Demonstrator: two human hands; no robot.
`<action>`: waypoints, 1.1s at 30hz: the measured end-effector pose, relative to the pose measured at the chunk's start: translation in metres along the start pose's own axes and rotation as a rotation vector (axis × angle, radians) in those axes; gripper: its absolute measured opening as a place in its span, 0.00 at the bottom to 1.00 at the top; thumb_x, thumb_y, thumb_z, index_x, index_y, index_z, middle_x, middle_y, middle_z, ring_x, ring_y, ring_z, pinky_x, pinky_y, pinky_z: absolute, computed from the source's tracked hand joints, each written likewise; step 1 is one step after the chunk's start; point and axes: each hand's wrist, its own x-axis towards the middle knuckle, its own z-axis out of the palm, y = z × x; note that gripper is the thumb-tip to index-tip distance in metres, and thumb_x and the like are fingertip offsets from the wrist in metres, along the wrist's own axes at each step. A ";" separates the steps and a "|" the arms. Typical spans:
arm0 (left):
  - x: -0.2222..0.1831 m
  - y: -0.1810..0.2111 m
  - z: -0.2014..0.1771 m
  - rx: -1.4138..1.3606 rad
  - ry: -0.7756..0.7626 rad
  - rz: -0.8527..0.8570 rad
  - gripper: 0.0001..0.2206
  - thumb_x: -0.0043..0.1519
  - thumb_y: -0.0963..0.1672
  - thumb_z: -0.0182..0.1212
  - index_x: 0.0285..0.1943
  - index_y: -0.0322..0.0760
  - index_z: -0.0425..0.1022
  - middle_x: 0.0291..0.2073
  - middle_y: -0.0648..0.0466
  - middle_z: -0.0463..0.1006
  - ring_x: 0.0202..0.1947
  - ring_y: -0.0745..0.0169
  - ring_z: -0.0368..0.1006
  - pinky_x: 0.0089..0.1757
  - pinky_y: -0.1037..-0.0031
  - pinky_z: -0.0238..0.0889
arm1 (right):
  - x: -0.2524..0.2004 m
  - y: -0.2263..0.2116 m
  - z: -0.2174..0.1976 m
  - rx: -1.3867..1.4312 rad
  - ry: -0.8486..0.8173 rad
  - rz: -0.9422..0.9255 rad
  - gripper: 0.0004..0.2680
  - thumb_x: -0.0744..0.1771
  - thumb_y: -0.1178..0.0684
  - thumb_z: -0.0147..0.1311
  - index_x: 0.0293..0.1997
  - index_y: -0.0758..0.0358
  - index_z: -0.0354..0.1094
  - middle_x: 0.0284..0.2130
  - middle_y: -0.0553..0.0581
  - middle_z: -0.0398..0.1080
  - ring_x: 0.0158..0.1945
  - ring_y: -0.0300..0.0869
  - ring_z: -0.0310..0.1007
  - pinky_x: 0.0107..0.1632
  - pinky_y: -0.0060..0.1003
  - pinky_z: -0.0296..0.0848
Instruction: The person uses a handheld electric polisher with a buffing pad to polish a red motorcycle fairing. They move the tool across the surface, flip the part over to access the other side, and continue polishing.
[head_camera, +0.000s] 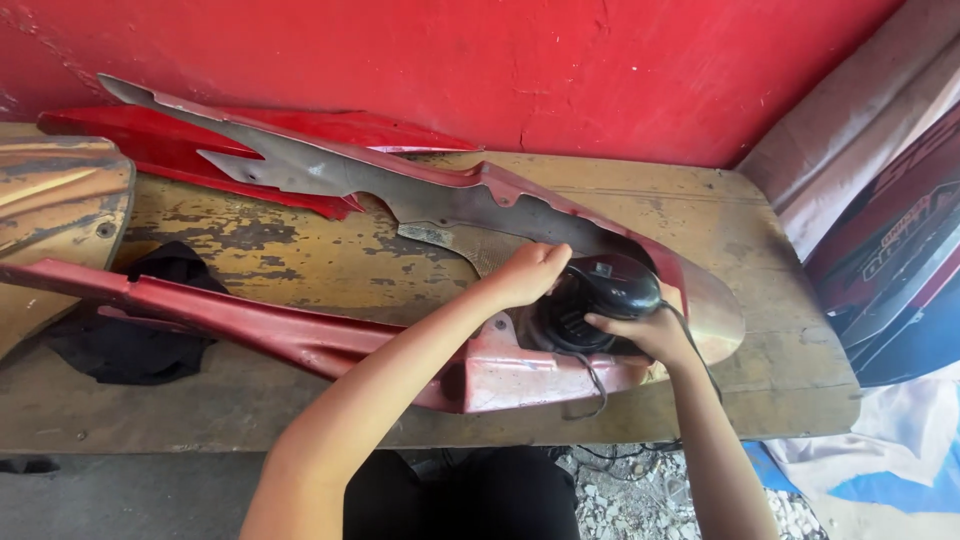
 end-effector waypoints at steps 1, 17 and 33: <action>-0.001 0.006 0.003 0.002 0.001 -0.001 0.22 0.67 0.50 0.43 0.26 0.30 0.70 0.17 0.50 0.73 0.22 0.62 0.72 0.31 0.63 0.66 | -0.006 -0.013 -0.002 0.002 -0.001 -0.001 0.20 0.56 0.50 0.73 0.50 0.65 0.75 0.40 0.51 0.80 0.43 0.35 0.78 0.49 0.33 0.76; 0.024 -0.006 0.037 -0.044 0.007 -0.024 0.24 0.68 0.52 0.42 0.26 0.30 0.70 0.18 0.49 0.74 0.23 0.58 0.72 0.32 0.62 0.66 | -0.013 -0.021 -0.023 -0.090 0.136 -0.135 0.18 0.56 0.54 0.73 0.46 0.65 0.75 0.33 0.54 0.80 0.33 0.36 0.77 0.36 0.35 0.78; 0.041 -0.017 0.034 -0.159 0.116 0.031 0.25 0.70 0.53 0.42 0.28 0.29 0.69 0.18 0.51 0.72 0.24 0.63 0.70 0.33 0.62 0.66 | 0.006 -0.017 -0.018 -0.149 0.239 -0.282 0.23 0.55 0.54 0.75 0.51 0.67 0.73 0.39 0.55 0.79 0.41 0.37 0.78 0.50 0.35 0.77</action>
